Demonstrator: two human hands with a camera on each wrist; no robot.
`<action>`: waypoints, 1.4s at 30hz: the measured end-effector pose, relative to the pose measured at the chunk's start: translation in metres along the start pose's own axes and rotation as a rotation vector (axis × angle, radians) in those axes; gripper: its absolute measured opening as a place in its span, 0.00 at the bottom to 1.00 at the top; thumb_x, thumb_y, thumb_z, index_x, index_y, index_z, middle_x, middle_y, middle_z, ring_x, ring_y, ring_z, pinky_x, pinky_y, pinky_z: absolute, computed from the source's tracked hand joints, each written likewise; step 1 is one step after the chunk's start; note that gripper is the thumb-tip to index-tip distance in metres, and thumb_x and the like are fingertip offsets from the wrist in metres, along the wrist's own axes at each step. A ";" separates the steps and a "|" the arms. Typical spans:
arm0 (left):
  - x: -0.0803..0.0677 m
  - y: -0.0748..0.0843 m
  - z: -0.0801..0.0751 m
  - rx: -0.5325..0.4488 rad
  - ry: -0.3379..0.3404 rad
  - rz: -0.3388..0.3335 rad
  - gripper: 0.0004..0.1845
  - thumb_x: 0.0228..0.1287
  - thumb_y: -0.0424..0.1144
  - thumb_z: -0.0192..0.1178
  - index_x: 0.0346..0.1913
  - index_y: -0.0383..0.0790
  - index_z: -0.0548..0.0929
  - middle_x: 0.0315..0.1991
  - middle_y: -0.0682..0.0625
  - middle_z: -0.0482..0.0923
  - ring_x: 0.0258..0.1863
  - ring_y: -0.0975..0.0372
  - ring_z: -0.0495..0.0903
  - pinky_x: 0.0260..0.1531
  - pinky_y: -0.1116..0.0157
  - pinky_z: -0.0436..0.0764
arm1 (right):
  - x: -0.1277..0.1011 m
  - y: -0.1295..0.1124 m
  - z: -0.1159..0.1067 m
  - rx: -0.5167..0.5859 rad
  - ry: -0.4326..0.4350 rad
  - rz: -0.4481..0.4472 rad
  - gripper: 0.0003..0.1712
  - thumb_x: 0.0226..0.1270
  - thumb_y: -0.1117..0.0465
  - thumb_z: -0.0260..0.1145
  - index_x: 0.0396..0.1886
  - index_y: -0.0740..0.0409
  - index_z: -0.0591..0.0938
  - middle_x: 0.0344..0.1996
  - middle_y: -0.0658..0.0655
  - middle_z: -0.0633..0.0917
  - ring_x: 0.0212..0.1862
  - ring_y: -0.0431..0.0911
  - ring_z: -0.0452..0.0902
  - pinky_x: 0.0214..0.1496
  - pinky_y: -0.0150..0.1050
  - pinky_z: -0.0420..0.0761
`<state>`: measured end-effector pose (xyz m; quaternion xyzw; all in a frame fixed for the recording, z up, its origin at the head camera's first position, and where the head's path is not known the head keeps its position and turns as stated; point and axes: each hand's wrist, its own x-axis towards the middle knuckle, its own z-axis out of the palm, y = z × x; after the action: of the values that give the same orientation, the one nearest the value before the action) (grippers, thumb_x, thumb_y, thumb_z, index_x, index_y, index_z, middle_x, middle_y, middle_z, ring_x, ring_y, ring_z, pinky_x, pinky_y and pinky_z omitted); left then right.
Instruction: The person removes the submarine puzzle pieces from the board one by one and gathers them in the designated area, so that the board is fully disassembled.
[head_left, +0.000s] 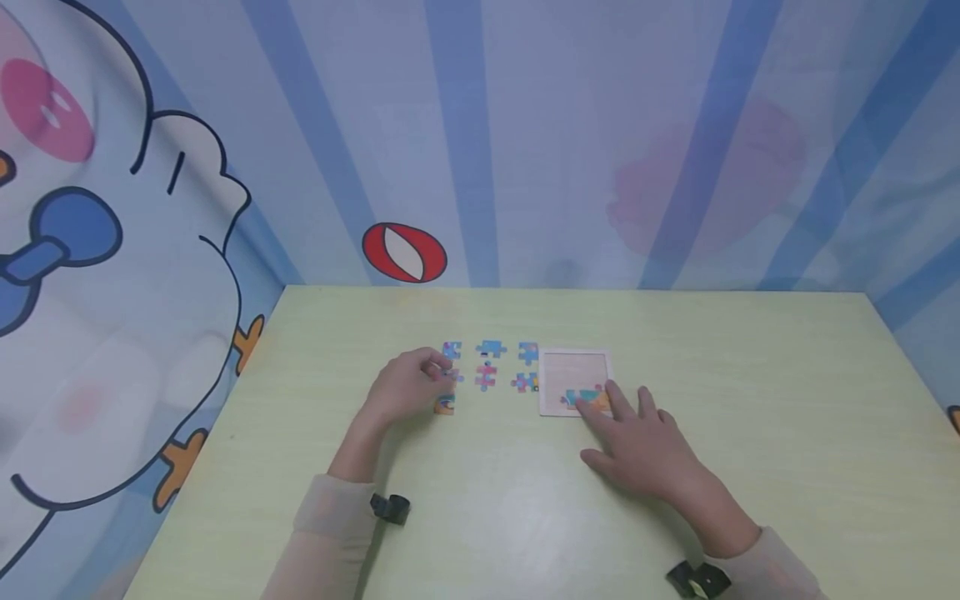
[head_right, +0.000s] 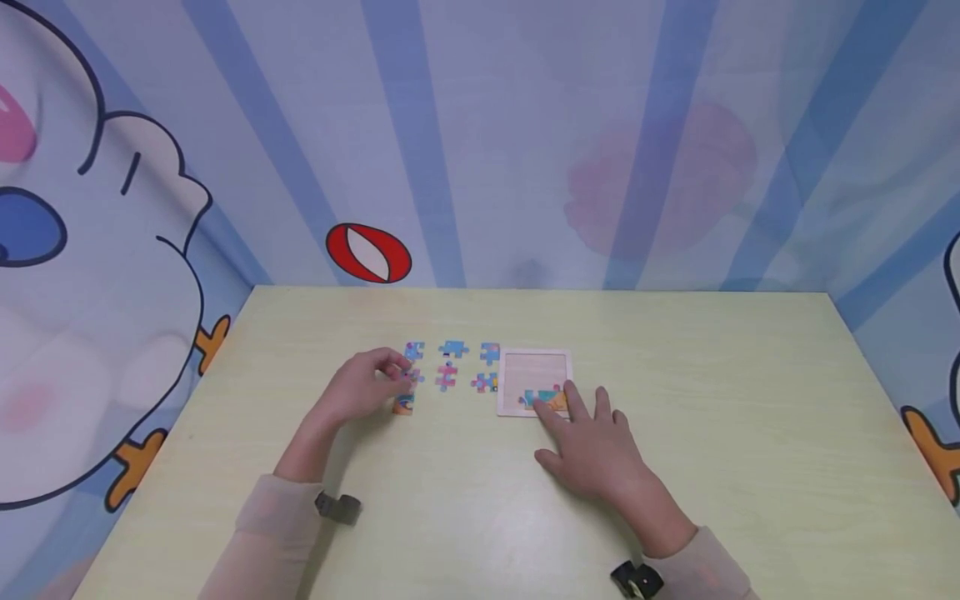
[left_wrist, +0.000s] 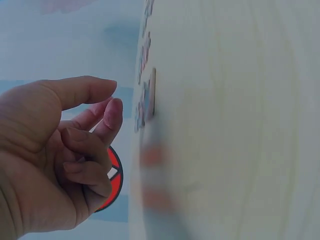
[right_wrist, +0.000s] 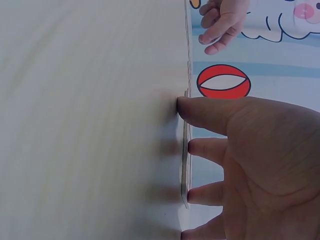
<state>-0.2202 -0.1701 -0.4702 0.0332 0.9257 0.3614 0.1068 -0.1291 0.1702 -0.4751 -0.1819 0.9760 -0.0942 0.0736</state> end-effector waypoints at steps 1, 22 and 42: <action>0.000 0.002 0.001 -0.010 -0.003 0.012 0.13 0.67 0.42 0.68 0.52 0.46 0.86 0.40 0.51 0.83 0.35 0.56 0.80 0.37 0.57 0.79 | 0.000 0.000 0.000 0.000 0.002 0.001 0.39 0.73 0.41 0.64 0.79 0.48 0.70 0.76 0.72 0.63 0.70 0.83 0.56 0.59 0.75 0.69; 0.009 0.051 0.038 -0.010 -0.102 0.177 0.14 0.67 0.44 0.67 0.53 0.46 0.87 0.40 0.55 0.83 0.32 0.60 0.82 0.38 0.58 0.79 | -0.005 0.016 0.000 0.021 0.003 0.021 0.45 0.73 0.42 0.65 0.81 0.57 0.64 0.78 0.65 0.64 0.74 0.75 0.57 0.62 0.75 0.66; 0.019 0.096 0.091 0.080 -0.213 0.245 0.15 0.63 0.44 0.71 0.52 0.48 0.88 0.37 0.60 0.83 0.36 0.67 0.80 0.40 0.63 0.79 | -0.004 0.015 0.001 0.007 0.014 0.015 0.43 0.72 0.41 0.65 0.78 0.60 0.68 0.77 0.64 0.66 0.74 0.75 0.57 0.62 0.73 0.68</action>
<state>-0.2197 -0.0364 -0.4737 0.1879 0.9118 0.3292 0.1579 -0.1306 0.1852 -0.4785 -0.1734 0.9776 -0.0982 0.0682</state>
